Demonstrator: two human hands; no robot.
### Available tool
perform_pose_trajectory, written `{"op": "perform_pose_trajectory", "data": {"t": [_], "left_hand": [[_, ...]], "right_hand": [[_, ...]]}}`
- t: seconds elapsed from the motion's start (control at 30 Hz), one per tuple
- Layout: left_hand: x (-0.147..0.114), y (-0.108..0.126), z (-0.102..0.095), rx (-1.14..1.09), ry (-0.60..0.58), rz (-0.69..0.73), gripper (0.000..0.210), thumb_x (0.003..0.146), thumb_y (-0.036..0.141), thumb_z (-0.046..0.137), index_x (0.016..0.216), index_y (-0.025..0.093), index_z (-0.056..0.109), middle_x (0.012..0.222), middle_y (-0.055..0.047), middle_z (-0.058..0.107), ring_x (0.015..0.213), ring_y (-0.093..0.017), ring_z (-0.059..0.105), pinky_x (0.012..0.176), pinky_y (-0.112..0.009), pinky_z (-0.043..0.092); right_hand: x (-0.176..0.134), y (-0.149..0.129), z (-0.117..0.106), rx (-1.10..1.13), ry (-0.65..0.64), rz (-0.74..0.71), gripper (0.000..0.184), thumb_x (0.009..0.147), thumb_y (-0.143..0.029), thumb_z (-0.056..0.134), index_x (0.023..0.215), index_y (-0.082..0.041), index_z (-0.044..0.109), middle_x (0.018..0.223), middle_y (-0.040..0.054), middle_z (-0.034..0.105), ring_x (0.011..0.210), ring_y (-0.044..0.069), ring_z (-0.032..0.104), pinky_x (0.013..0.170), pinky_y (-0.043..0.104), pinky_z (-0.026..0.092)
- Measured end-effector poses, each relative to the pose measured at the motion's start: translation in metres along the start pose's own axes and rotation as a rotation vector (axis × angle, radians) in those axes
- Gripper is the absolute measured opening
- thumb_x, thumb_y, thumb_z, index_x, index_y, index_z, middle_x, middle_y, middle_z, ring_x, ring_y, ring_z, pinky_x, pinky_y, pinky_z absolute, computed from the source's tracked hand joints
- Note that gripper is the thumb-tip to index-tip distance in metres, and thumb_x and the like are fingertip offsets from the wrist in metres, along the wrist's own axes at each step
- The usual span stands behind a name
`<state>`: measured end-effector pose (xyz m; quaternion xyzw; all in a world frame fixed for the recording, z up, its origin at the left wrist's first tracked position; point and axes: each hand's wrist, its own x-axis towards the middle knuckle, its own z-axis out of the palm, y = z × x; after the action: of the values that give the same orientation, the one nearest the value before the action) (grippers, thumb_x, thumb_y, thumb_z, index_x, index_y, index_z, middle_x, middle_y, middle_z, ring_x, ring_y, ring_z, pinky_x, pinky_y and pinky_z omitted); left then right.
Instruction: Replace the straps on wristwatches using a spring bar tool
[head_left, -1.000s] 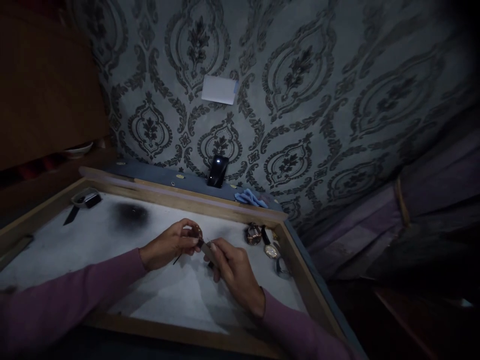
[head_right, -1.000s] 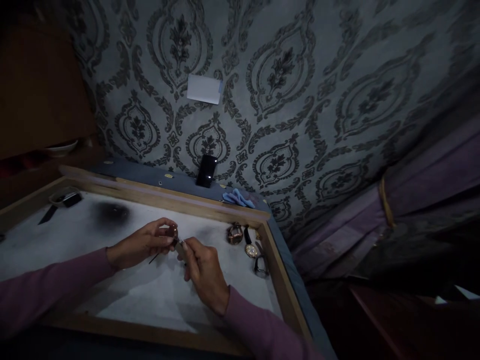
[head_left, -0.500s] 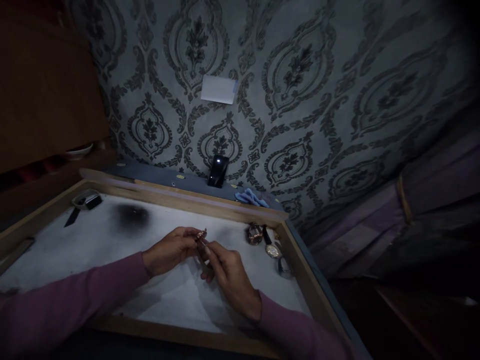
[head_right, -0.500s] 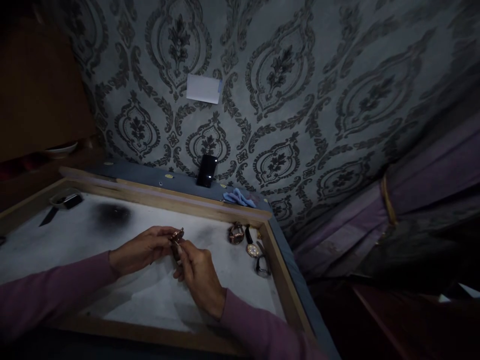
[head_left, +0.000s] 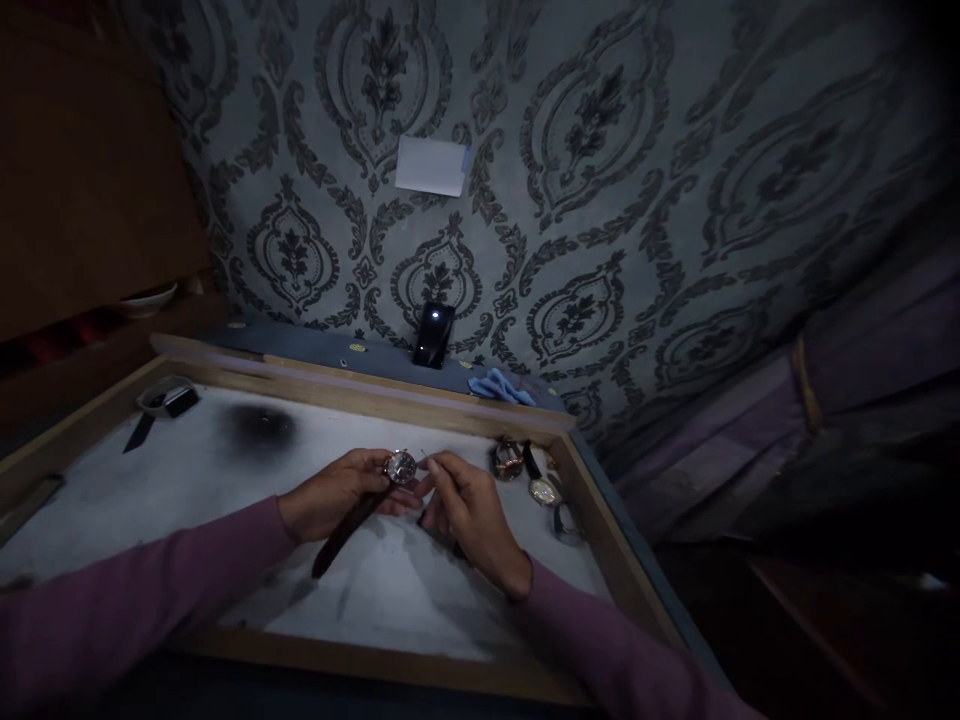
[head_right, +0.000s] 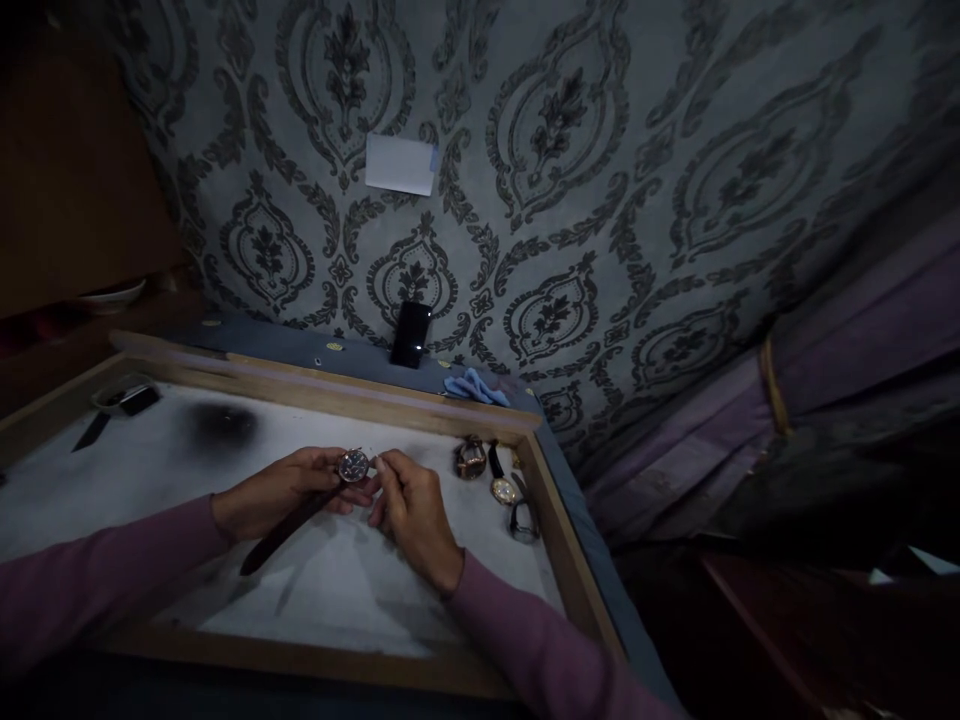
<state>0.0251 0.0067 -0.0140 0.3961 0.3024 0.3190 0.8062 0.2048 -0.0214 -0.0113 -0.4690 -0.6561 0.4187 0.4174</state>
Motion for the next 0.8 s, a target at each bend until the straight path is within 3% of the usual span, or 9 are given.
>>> {"op": "perform_pose_trajectory", "data": {"t": [0.13, 0.33, 0.5, 0.7, 0.8], "left_hand": [[-0.0011, -0.0007, -0.0008, -0.02, 0.035, -0.015, 0.032, 0.068, 0.016, 0.077, 0.095, 0.012, 0.061, 0.092, -0.009, 0.071, 0.08, -0.02, 0.07, 0.075, -0.029, 0.052], [-0.0033, 0.0008, -0.0017, 0.01, 0.082, -0.028, 0.03, 0.067, 0.025, 0.082, 0.085, 0.013, 0.062, 0.079, -0.003, 0.065, 0.075, -0.016, 0.064, 0.071, -0.028, 0.051], [-0.0033, 0.0024, -0.0005, 0.098, 0.071, 0.046, 0.027, 0.066, 0.027, 0.082, 0.082, 0.012, 0.066, 0.074, -0.001, 0.061, 0.07, -0.012, 0.054, 0.063, -0.022, 0.04], [-0.0012, 0.0013, -0.001, 0.158, 0.096, 0.052, 0.034, 0.064, 0.028, 0.082, 0.092, 0.013, 0.069, 0.064, 0.003, 0.051, 0.052, -0.006, 0.038, 0.046, -0.019, 0.024], [0.0004, -0.0021, -0.0012, 0.2, 0.09, 0.076, 0.035, 0.063, 0.029, 0.082, 0.088, 0.012, 0.064, 0.058, 0.005, 0.048, 0.048, -0.006, 0.04, 0.042, -0.018, 0.022]], "right_hand": [[0.0019, -0.0001, -0.001, 0.021, -0.014, 0.014, 0.037, 0.094, -0.049, 0.045, 0.078, -0.017, 0.056, 0.049, -0.0035, 0.054, 0.034, 0.009, 0.047, 0.035, 0.017, 0.035], [0.0035, 0.0001, -0.0012, 0.078, -0.006, 0.032, 0.04, 0.09, -0.054, 0.049, 0.08, -0.016, 0.057, 0.074, 0.0022, 0.062, 0.04, 0.008, 0.055, 0.036, 0.018, 0.041], [0.0054, 0.0018, -0.0004, 0.195, -0.024, 0.06, 0.039, 0.087, -0.054, 0.054, 0.083, -0.016, 0.06, 0.083, 0.0043, 0.066, 0.04, 0.008, 0.058, 0.036, 0.018, 0.043], [0.0036, 0.0021, 0.0024, 0.33, -0.086, 0.15, 0.044, 0.084, -0.057, 0.057, 0.094, -0.014, 0.064, 0.046, -0.0042, 0.057, 0.035, 0.01, 0.055, 0.035, 0.016, 0.041], [0.0018, 0.004, 0.0046, 0.425, -0.116, 0.22, 0.047, 0.081, -0.058, 0.061, 0.096, -0.014, 0.064, 0.045, -0.0032, 0.059, 0.037, 0.01, 0.057, 0.036, 0.016, 0.041]]}}
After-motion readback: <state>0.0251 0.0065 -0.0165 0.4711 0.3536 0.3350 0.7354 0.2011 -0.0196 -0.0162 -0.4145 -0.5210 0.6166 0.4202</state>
